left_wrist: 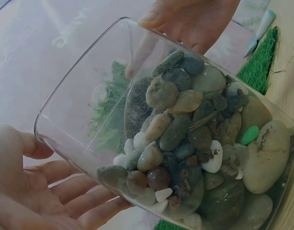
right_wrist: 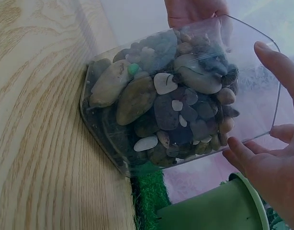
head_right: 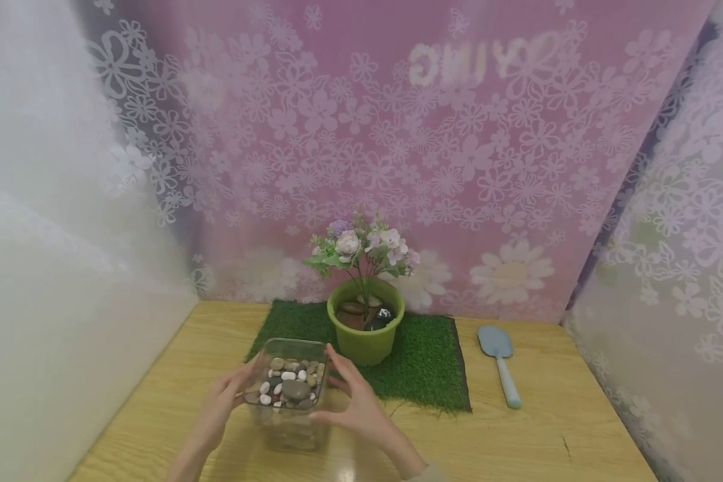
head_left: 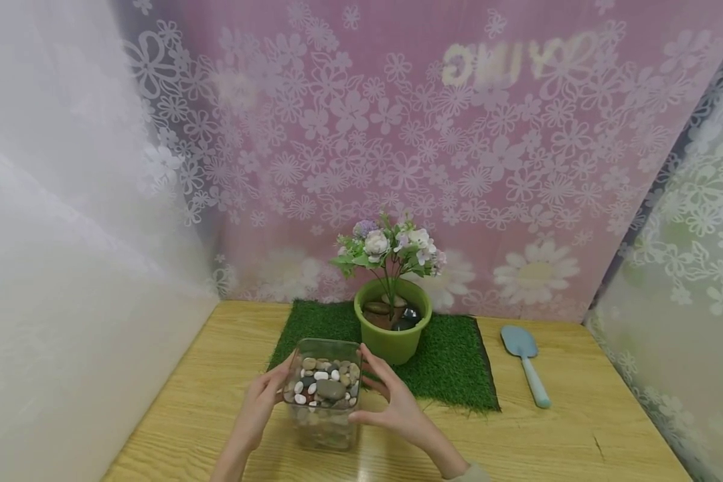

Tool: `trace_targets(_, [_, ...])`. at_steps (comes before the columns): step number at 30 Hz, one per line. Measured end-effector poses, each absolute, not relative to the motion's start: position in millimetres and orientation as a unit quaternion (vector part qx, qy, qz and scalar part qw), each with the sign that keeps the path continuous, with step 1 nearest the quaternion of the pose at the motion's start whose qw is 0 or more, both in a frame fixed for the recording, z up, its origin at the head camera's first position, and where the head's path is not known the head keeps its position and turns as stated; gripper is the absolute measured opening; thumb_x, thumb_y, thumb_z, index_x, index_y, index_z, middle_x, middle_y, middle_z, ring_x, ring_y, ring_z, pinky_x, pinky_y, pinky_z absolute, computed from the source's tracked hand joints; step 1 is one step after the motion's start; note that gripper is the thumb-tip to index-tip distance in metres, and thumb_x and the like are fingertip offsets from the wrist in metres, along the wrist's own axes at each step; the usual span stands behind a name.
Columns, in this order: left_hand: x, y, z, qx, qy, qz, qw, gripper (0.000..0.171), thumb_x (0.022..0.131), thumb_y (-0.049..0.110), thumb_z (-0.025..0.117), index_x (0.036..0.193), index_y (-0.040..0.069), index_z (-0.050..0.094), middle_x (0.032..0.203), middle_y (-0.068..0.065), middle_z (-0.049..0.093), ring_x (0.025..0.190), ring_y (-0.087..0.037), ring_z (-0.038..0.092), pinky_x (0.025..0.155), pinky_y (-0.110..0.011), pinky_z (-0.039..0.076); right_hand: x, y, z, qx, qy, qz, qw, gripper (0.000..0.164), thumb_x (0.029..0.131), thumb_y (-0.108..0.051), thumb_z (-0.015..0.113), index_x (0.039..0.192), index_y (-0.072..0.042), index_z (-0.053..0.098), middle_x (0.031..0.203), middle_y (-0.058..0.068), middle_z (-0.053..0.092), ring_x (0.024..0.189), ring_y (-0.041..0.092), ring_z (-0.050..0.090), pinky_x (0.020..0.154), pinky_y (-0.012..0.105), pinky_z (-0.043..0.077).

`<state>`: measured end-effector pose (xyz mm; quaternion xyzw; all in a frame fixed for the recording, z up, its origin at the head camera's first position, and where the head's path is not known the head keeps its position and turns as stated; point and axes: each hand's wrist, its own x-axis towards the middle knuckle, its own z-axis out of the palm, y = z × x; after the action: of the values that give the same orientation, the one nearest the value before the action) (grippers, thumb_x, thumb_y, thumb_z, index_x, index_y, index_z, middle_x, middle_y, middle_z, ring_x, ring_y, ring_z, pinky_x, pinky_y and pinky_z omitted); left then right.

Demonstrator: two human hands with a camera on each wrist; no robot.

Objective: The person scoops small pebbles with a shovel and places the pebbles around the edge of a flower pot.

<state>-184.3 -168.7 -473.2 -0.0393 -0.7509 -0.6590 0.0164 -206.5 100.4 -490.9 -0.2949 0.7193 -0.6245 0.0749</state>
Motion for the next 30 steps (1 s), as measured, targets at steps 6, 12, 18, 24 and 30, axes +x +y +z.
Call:
trace_targets(6, [-187.3,-160.7,-475.9,-0.048,-0.751,-0.658,0.016,0.051,0.109,0.033,0.044,0.150,0.003,0.047,0.146,-0.019,0.053,0.136,-0.041,0.049,0.098,-0.045,0.054,-204.0,109.9,-491.6,-0.289,0.720,-0.627,0.070,0.101,0.087,-0.010,0.080,0.163,-0.032,0.018,0.166,0.013,0.022,0.148,0.041,0.029,0.115,0.047,0.036])
trace_targets(12, [-188.6,-150.2,-475.4,-0.075,-0.752,-0.654,0.018,0.051,0.110,0.030,0.042,0.151,0.000,0.045,0.147,-0.023,0.051,0.136,-0.043,0.047,0.098,-0.047,0.054,-204.0,120.1,-493.9,-0.284,0.722,-0.628,0.063,0.101,0.087,-0.010,0.080,0.163,-0.031,0.018,0.165,0.016,0.023,0.147,0.043,0.029,0.115,0.049,0.036])
trace_targets(18, [-189.9,-140.8,-476.3,-0.075,-0.759,-0.647,0.016,0.051,0.109,0.033,0.044,0.150,0.002,0.048,0.146,-0.021,0.052,0.135,-0.043,0.048,0.094,-0.043,0.056,-204.6,132.1,-495.6,-0.283,0.724,-0.627,0.054,0.101,0.086,-0.010,0.081,0.164,-0.029,0.019,0.164,0.017,0.025,0.146,0.046,0.030,0.114,0.046,0.037])
trace_targets(24, [-190.8,-131.6,-476.9,-0.085,-0.757,-0.648,0.007,0.052,0.109,0.036,0.045,0.149,0.003,0.049,0.150,-0.022,0.048,0.138,-0.045,0.044,0.095,-0.043,0.056,-202.9,143.9,-493.6,-0.277,0.726,-0.628,0.054,0.101,0.086,-0.008,0.080,0.164,-0.027,0.019,0.164,0.017,0.023,0.146,0.045,0.030,0.114,0.048,0.037])
trace_targets(30, [-193.5,-122.3,-475.8,-0.110,-0.748,-0.655,-0.003,0.052,0.109,0.032,0.045,0.150,0.000,0.046,0.155,-0.020,0.041,0.141,-0.043,0.040,0.097,-0.042,0.055,-204.4,156.6,-494.5,-0.279,0.726,-0.627,0.047,0.101,0.086,-0.006,0.080,0.164,-0.027,0.020,0.165,0.015,0.023,0.146,0.042,0.030,0.113,0.038,0.041])
